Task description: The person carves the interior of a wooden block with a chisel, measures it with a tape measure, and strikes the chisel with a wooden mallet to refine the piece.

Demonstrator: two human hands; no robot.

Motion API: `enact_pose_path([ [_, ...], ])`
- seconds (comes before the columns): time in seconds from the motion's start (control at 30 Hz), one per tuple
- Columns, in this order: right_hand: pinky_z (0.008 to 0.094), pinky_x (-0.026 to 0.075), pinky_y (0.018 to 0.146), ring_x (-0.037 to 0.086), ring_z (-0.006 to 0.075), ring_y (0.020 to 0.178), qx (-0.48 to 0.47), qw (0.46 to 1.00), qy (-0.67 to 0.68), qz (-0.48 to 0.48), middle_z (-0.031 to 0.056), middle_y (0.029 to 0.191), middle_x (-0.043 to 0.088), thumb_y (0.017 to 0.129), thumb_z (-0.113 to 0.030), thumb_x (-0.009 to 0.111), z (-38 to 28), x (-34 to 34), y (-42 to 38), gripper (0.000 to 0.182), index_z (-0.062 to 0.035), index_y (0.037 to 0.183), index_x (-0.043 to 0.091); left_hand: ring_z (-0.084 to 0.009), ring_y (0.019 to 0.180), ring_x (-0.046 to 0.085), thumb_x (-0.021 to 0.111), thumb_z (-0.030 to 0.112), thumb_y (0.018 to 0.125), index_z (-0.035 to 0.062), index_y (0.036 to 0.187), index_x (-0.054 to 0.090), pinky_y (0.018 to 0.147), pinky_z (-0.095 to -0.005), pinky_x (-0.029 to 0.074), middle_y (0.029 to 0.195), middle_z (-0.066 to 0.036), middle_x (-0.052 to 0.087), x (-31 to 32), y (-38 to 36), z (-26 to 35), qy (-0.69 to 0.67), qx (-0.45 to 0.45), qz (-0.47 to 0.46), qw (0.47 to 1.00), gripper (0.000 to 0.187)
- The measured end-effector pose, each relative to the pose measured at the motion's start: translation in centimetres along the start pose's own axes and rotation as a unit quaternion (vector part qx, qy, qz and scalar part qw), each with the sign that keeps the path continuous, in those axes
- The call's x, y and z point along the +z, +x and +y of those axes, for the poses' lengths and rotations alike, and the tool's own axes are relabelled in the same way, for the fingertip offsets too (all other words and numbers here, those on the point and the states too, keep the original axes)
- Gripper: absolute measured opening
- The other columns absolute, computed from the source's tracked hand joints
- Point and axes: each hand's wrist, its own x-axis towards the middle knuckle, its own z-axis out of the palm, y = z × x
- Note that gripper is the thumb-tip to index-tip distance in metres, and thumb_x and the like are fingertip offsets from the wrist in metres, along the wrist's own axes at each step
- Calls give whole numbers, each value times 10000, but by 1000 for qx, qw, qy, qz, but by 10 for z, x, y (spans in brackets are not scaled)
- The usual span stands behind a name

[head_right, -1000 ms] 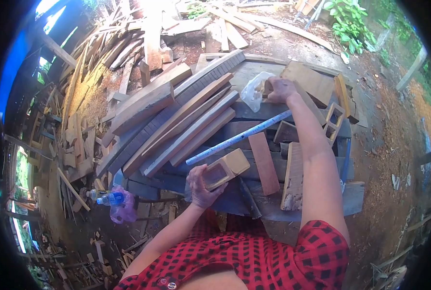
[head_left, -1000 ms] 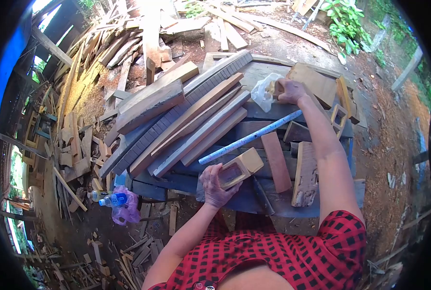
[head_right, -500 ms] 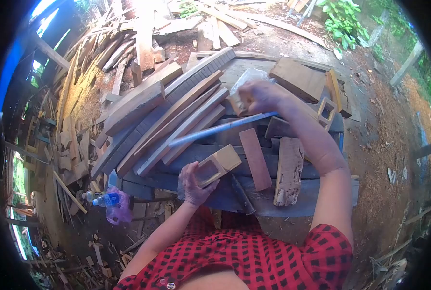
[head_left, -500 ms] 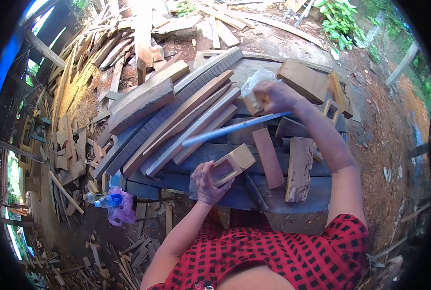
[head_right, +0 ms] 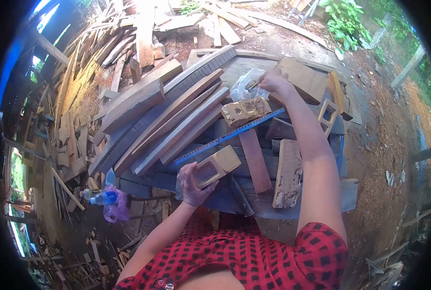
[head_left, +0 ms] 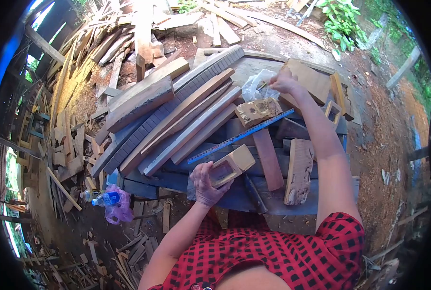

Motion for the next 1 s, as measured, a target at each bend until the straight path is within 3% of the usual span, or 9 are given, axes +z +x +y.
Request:
enact_pose_path([
  [0.13,607,210,1098,424,273,1332,94,993,-69,-17,110,1357,547,894,-394,540,-12,28,10,348,-392,1224,650,-331,1080,535,878,383,578,110,1284,454,929,-460,399,1138,-123,556,1,1,-2,-5,1,0,1000,868],
  [0.3,602,287,1078,479,317,1289,121,987,-102,-13,118,1407,488,926,-344,481,2,56,41,360,-279,1240,643,-332,1076,534,881,369,572,117,1291,444,929,-464,397,1138,-119,553,-2,1,0,1,-3,-7,1000,879],
  [0.37,541,375,1043,516,318,1261,109,992,-14,61,172,1356,534,889,-240,493,6,47,36,371,-28,1134,675,-331,1081,528,883,360,569,122,1298,436,934,-465,393,1142,-116,548,-2,1,0,-6,-3,-8,1000,887],
  [0.47,451,520,885,649,329,1042,-26,990,-56,125,201,1096,669,845,-201,521,54,56,66,291,-18,960,715,-329,1089,521,884,355,570,125,1301,432,938,-464,388,1149,-117,543,-2,1,0,-8,-6,-9,1000,889],
  [0.5,433,552,761,684,352,865,-15,972,-40,233,198,832,691,783,-164,559,40,40,40,218,-28,837,720,-329,1089,521,884,355,570,125,1301,432,938,-464,388,1149,-117,543,-2,1,-1,-10,-10,-10,1000,889],
  [0.6,433,533,707,678,365,746,19,937,97,336,232,714,646,742,-202,587,54,50,27,193,-43,731,696,-329,1098,515,883,359,572,125,1301,433,941,-463,385,1156,-117,539,-1,0,-2,-13,-7,-14,1000,888],
  [0.83,462,517,766,664,373,811,0,932,72,354,211,829,680,708,-147,606,45,63,-5,142,-75,781,705,-329,1099,514,879,370,575,129,1310,425,946,-467,378,1160,-116,537,-2,1,-1,-9,-3,-13,1000,897],
  [0.93,462,513,769,664,359,828,11,911,-73,406,234,865,674,700,-120,601,23,40,-19,134,-70,776,698,-328,1101,513,878,376,576,131,1311,423,947,-468,377,1160,-117,535,-2,0,-3,-13,-4,-16,1000,899],
  [1.0,456,510,777,661,358,847,-67,906,-72,412,253,868,663,712,-129,582,12,28,-10,176,-62,805,715,-327,1103,513,877,380,576,132,1312,423,948,-467,376,1160,-117,533,-1,1,-3,-12,-8,-18,1000,900],
])
